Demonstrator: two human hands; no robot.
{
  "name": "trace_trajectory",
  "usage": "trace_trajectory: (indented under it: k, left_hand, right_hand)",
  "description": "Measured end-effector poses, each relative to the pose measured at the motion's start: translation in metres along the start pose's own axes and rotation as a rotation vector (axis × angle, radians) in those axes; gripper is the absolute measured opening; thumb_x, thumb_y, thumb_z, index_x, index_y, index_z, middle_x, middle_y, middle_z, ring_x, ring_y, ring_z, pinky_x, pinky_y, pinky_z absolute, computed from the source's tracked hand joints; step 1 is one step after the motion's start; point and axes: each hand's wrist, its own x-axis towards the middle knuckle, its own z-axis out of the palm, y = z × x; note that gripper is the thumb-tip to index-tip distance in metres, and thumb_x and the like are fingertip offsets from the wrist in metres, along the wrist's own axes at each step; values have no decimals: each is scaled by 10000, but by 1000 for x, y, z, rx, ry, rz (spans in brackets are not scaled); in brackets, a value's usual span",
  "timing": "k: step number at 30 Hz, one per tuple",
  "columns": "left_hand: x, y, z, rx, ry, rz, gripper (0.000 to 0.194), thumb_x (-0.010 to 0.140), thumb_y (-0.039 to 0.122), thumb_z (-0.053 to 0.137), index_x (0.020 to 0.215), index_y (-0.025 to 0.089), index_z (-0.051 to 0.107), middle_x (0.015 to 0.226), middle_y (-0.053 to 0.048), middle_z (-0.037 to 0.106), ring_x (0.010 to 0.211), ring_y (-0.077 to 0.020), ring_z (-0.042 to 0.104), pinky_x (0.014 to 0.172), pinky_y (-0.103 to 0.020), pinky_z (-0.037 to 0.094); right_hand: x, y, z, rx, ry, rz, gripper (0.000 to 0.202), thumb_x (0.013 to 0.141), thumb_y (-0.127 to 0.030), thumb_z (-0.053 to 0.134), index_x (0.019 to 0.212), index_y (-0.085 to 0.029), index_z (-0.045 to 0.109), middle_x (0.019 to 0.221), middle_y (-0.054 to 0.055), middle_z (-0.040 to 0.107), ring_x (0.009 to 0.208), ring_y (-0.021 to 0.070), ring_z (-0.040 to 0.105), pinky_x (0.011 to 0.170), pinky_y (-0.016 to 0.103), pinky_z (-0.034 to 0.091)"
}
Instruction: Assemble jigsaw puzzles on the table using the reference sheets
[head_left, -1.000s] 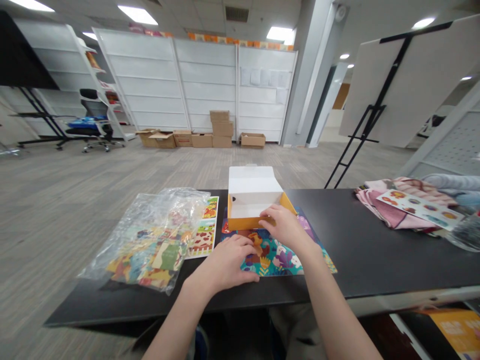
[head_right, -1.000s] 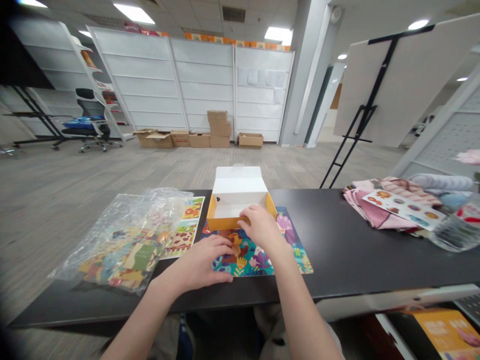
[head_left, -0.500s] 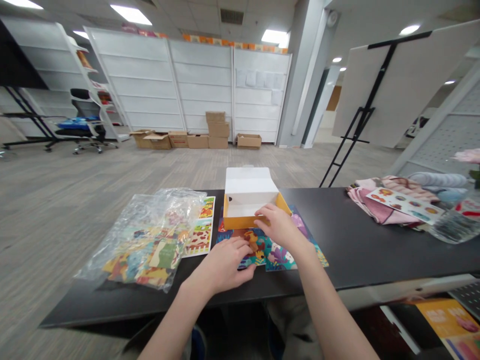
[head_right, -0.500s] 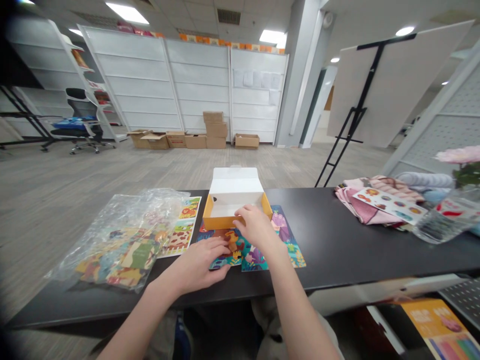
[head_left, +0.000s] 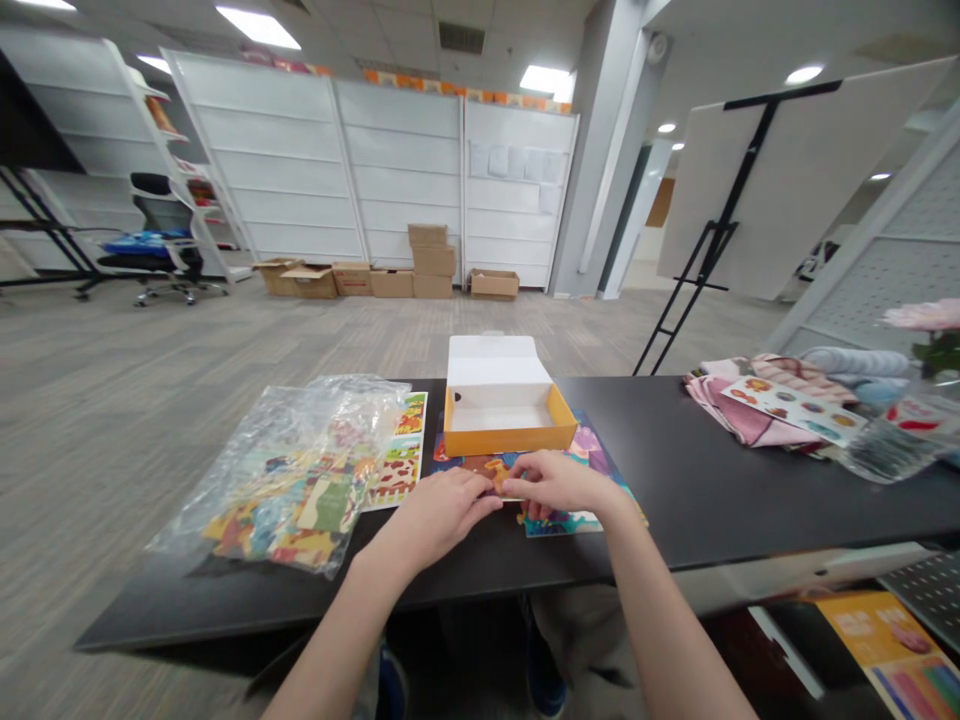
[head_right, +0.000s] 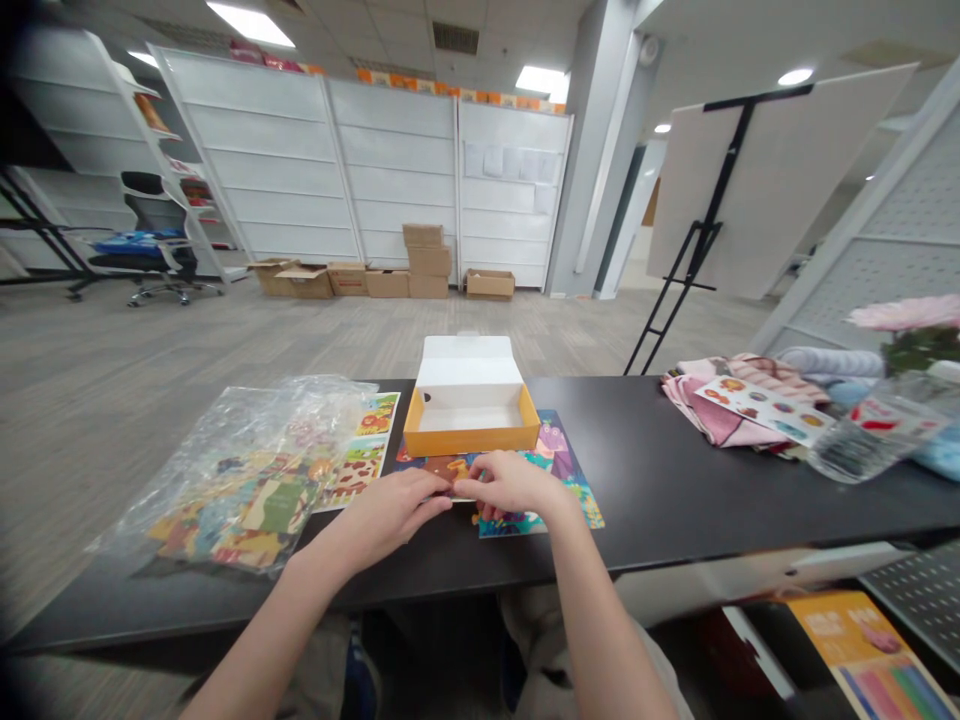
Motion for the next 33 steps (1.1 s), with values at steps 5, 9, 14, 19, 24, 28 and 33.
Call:
trace_trajectory:
  k: [5,9,14,19,24,28,33]
  left_hand:
    - [2,-10,5,14,7,30,324,1035,450,494,1039,200,699,1046,-68,743,1008,-232,684,891,-325,516]
    - [3,-11,5,-4,9,50,258,995,430,585,1043,205,702,1072,-59,745,1030,-232,679,933,-329,511]
    - [1,-10,5,-65,24,16,147,995,259,589,1049,194,709,1092,-63,741,1046,-232,667,945,-346,511]
    - [1,-19,4,-253,27,19,160,950,171,613,1065,217,716,1140,-32,741,1088,-202,654,1005,-311,476]
    - [5,-19,-2,-248,3,-55,143,929,189,609,1018,198,720,1082,-49,756,1036,-227,681,973,-329,472]
    - [8,-14,-9,-238,-29,-91,126,918,202,605,961,204,723,1009,-45,762,962,-229,699,907,-318,479]
    - [5,-15,-10,-244,-75,-94,64,873,196,667,901,217,720,980,-25,763,943,-223,696,863,-302,478]
  right_hand:
    - [7,5,-6,88,-72,10,463,849,-628,669,908,-171,630,648,15,687,546,142,653,557,247,548]
    - [5,10,-14,163,-169,17,538,729,-615,782,999,-171,645,738,14,706,598,137,650,612,262,565]
    - [8,12,-15,-10,-107,-66,539,589,-420,905,1017,-181,683,740,-18,664,640,137,601,568,227,474]
    - [17,10,-11,-64,-58,-142,244,744,-331,761,926,-170,746,745,4,696,626,137,593,578,235,444]
    - [24,12,-13,-128,-12,-198,203,741,-332,747,840,-155,754,730,17,699,665,156,609,593,235,445]
    - [24,12,-14,-135,-42,-208,182,751,-330,725,808,-157,733,699,5,684,646,149,603,583,230,436]
    - [18,10,-17,-75,-120,-176,194,772,-351,714,798,-159,701,684,-9,667,603,134,589,573,232,433]
